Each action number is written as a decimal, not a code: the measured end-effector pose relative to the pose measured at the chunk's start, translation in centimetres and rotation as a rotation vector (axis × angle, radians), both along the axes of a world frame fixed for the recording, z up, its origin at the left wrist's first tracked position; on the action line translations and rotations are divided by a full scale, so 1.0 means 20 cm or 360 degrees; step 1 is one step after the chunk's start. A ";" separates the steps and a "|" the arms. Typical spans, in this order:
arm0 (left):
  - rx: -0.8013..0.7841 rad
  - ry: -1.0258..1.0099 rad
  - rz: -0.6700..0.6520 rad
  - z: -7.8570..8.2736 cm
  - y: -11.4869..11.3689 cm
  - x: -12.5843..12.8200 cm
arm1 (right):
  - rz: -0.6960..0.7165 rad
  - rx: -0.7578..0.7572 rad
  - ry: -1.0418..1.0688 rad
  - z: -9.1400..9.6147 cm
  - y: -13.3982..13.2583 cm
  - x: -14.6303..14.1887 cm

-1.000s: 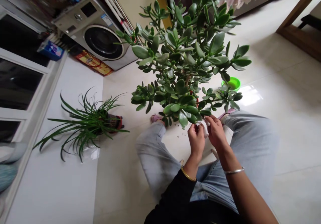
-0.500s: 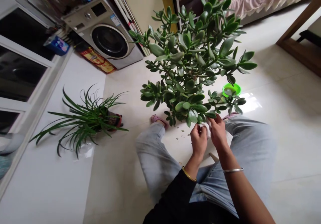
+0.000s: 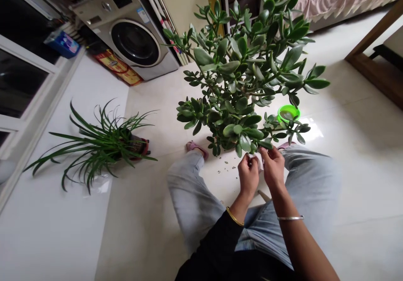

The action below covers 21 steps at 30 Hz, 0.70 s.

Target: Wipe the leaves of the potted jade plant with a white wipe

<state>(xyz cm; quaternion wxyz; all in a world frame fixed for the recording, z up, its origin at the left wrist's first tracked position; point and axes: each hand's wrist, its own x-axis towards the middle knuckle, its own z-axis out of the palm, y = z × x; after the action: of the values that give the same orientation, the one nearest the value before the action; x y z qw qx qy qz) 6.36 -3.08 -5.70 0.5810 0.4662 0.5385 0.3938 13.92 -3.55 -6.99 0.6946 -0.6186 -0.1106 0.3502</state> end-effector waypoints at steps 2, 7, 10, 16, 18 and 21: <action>0.0008 -0.0019 -0.0004 0.01 0.00 0.00 | -0.0018 -0.0044 0.0017 0.00 -0.01 0.00; -0.0044 -0.0021 0.0056 -0.01 0.00 -0.01 | 0.0001 -0.0192 -0.0084 -0.04 -0.14 -0.01; -0.0145 -0.0085 0.0091 -0.02 -0.01 -0.02 | -0.0207 -0.0208 -0.0067 -0.04 -0.25 0.02; -0.0304 -0.0345 0.0132 -0.01 -0.10 0.01 | -0.0132 -0.0216 -0.0687 0.14 -0.24 0.08; -0.0466 -0.0497 0.0092 0.01 -0.14 0.03 | -0.0049 -0.0257 -0.1030 0.21 -0.19 0.08; -0.0735 -0.0929 0.0059 0.05 -0.17 0.07 | 0.0078 -0.0295 -0.1480 0.24 -0.15 0.07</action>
<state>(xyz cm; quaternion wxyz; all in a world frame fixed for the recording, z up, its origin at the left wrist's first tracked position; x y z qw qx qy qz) 7.72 -6.51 -4.63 0.7928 0.1811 0.4332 0.3887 15.34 -6.61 -2.20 0.5050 -0.7663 -0.3926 0.0609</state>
